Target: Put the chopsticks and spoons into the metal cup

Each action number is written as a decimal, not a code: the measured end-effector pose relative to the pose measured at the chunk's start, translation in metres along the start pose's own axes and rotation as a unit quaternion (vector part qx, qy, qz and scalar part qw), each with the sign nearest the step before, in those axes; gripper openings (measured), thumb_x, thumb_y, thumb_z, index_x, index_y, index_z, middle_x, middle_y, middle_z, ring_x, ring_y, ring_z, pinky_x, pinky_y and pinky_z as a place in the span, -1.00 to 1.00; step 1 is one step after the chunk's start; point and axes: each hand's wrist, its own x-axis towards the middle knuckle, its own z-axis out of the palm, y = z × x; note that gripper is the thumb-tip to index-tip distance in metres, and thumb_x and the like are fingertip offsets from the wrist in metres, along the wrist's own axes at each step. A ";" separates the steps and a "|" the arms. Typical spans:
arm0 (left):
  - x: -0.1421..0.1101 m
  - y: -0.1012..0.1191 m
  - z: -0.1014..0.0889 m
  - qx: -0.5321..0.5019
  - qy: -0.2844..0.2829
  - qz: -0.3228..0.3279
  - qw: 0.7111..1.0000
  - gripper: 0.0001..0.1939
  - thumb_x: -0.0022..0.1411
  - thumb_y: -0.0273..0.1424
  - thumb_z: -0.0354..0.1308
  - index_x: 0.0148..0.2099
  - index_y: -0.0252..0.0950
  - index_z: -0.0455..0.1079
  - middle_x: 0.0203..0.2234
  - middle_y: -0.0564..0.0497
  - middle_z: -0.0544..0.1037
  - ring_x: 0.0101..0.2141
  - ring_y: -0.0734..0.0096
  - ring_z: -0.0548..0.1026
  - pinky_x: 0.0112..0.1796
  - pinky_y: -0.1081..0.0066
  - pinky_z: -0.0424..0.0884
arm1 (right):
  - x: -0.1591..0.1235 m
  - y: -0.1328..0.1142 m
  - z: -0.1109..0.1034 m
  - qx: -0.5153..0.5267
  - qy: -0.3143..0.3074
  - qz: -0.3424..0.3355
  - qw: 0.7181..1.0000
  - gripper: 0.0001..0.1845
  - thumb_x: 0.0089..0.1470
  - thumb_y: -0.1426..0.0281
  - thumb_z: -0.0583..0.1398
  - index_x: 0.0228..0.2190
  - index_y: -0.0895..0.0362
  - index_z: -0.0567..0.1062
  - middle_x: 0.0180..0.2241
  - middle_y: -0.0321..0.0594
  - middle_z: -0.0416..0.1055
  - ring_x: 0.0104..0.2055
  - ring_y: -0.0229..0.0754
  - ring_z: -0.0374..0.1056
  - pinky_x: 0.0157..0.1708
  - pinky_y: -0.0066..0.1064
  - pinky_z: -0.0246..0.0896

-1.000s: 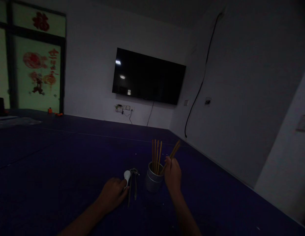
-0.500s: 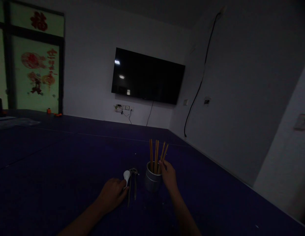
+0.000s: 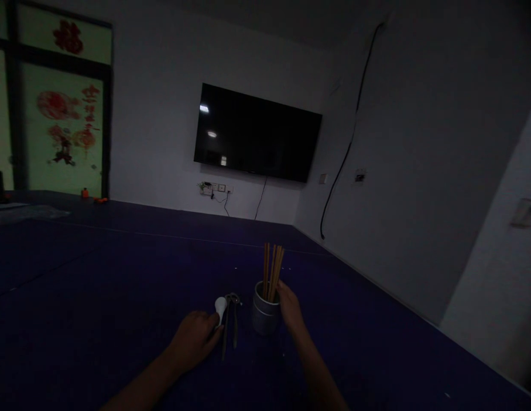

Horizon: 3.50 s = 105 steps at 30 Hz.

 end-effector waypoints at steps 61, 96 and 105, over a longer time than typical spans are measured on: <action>-0.001 0.000 -0.008 0.015 -0.036 -0.056 0.998 -0.66 0.28 -0.28 -0.20 -0.35 -0.27 0.36 -0.48 -0.05 0.51 -0.42 0.35 0.45 -0.37 0.40 0.28 | -0.017 -0.028 0.013 -0.059 0.077 -0.008 0.995 -0.47 -0.04 -0.01 0.15 -0.31 0.19 0.58 -0.35 -0.08 0.55 -0.29 0.03 0.45 -0.34 -0.25 0.33; 0.002 0.010 -0.017 0.031 -0.129 -0.102 0.986 -0.67 0.22 -0.38 -0.15 -0.31 -0.33 0.45 -0.37 -0.16 0.57 -0.33 0.19 0.52 -0.28 0.29 0.34 | -0.095 -0.042 0.088 -0.568 -0.200 -0.090 0.793 -0.73 0.17 0.38 0.03 -0.33 0.08 0.53 -0.44 -0.13 0.54 -0.39 -0.11 0.47 -0.46 -0.44 0.20; 0.001 0.009 -0.019 0.038 -0.137 -0.144 0.979 -0.57 0.27 -0.27 -0.19 -0.26 -0.36 0.47 -0.37 -0.20 0.57 -0.30 0.14 0.54 -0.28 0.25 0.37 | -0.093 -0.043 0.087 -0.550 -0.219 -0.076 0.802 -0.72 0.17 0.39 0.01 -0.33 0.08 0.53 -0.41 -0.14 0.54 -0.35 -0.12 0.48 -0.40 -0.43 0.22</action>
